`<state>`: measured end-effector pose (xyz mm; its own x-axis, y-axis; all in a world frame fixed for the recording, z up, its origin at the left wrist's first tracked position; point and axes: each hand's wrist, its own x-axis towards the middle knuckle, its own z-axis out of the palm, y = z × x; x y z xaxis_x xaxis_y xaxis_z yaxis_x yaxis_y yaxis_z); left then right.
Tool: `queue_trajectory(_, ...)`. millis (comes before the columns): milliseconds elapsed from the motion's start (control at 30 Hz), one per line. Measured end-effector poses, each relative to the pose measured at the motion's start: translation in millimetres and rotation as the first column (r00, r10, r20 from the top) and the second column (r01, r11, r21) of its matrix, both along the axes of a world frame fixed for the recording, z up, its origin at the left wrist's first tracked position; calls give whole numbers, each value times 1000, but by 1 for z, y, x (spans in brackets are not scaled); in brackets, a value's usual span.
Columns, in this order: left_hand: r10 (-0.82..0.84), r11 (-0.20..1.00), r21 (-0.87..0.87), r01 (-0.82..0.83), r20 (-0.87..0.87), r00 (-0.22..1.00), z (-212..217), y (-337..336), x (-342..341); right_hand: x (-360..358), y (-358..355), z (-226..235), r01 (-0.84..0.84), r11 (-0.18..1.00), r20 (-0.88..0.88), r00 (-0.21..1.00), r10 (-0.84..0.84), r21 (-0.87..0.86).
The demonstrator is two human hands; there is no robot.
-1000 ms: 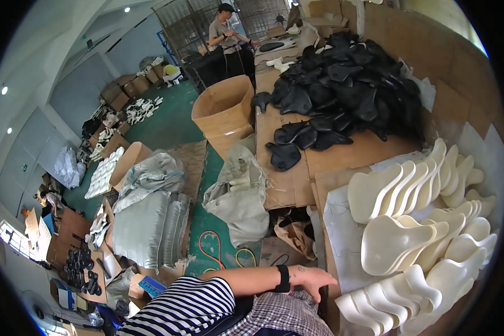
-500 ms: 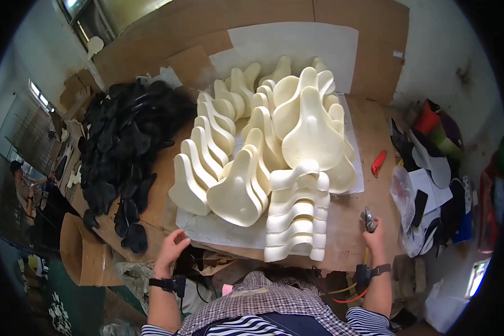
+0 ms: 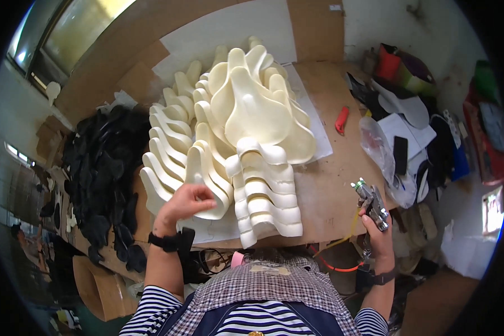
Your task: The person is sorting and organizing white foam components on a workbench in a factory setting.
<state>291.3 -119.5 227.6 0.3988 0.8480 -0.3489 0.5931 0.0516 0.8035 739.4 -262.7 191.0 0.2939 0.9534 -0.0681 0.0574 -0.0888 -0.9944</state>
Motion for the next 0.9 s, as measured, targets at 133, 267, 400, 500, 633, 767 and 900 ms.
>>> queue_trajectory(133, -247, 966, -126, 226, -192, 950, -68, -56, -10, -32, -63, 42, -114, 988, -134, 983, 127, 103)
queue_trajectory(267, -70, 991, 108, 78, -76, 995, -113, -101, 7, -68, -132, 49, -258, 959, -105, 957, 271, 118)
queue_trajectory(400, -15, 950, 312, -21, 113, 993, -136, -130, 28, -97, -203, 43, -367, 929, 7, 930, 367, 43)
queue_trajectory(500, 12, 859, 510, -47, 71, 997, -156, -140, 37, -117, -240, 29, -321, 946, 32, 946, 322, -46)
queue_trajectory(633, 98, 814, 573, -97, 30, 995, -169, -143, 55, -138, -258, 14, -249, 967, 272, 928, 254, -53)
queue_trajectory(767, 157, 762, 621, -180, 92, 983, -182, -140, 64, -144, -278, 26, -179, 975, 182, 971, 154, 129)
queue_trajectory(900, 255, 686, 699, -202, 28, 966, -183, -140, 68, -137, -302, 31, -84, 927, 61, 996, 67, 365)
